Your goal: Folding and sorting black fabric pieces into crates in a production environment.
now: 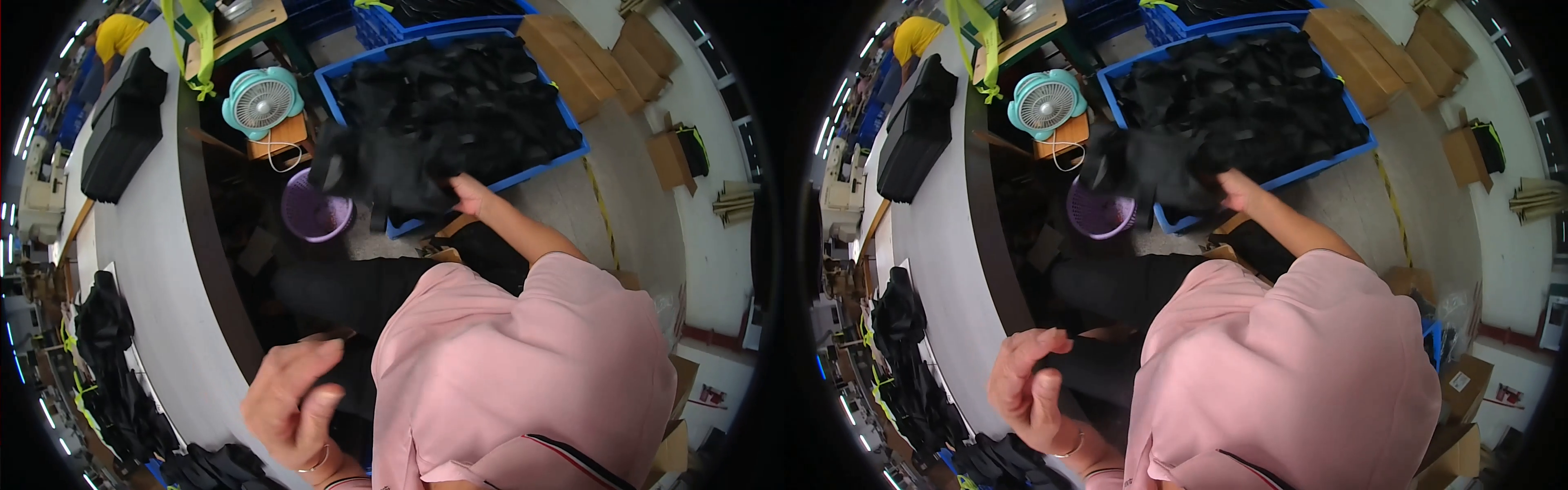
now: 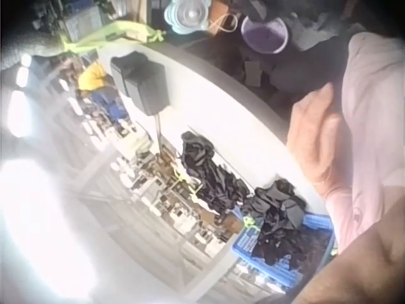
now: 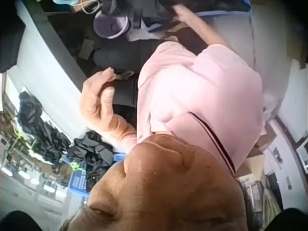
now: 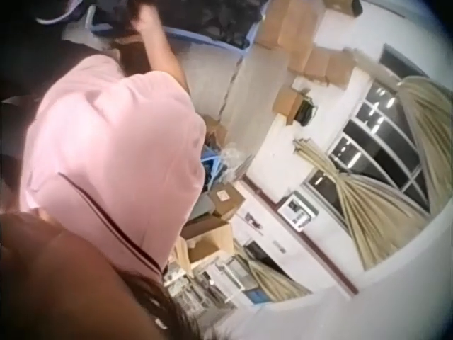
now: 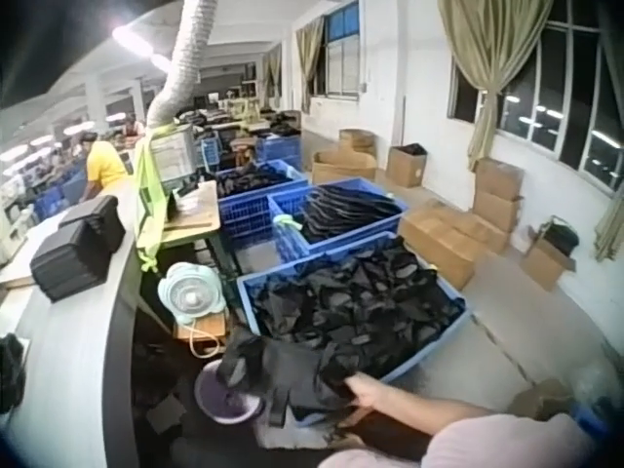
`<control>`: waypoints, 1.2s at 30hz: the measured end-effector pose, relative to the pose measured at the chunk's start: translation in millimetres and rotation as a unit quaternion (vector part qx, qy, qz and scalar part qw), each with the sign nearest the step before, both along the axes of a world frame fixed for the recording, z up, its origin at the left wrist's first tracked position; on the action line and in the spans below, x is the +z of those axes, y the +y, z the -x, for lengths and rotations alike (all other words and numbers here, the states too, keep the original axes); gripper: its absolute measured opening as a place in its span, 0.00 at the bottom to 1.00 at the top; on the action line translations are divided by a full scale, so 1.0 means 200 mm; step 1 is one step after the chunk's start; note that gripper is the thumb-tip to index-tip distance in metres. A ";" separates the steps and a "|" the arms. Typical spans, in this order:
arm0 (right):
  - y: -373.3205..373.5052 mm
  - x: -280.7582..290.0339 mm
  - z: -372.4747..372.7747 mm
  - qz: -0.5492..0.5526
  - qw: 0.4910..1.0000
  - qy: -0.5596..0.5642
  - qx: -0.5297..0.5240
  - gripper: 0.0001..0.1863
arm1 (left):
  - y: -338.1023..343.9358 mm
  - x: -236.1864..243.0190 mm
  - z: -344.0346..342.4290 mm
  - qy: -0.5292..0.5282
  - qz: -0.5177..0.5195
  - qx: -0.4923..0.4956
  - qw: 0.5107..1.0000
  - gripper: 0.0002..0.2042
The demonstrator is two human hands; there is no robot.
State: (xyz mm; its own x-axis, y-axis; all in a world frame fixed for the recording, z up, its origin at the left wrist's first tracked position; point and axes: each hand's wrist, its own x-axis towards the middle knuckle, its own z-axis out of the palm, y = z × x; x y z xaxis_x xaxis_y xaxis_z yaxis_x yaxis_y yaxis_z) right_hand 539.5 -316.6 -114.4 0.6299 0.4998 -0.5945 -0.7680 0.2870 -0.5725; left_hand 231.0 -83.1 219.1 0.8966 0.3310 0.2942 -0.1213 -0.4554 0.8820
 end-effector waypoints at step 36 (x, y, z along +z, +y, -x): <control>-0.01 0.01 -0.64 0.420 0.818 -0.389 -0.063 0.21 | -0.21 0.04 0.86 -0.087 -0.213 0.330 0.916 0.12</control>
State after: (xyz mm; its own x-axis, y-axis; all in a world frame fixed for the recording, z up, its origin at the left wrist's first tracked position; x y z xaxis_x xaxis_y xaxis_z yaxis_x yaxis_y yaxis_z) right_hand 667.0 -319.4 -112.4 0.9956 0.0236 -0.0906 -0.0730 -0.4099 -0.9092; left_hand 58.9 -125.7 227.8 0.4699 0.6065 0.6414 0.1829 -0.7777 0.6014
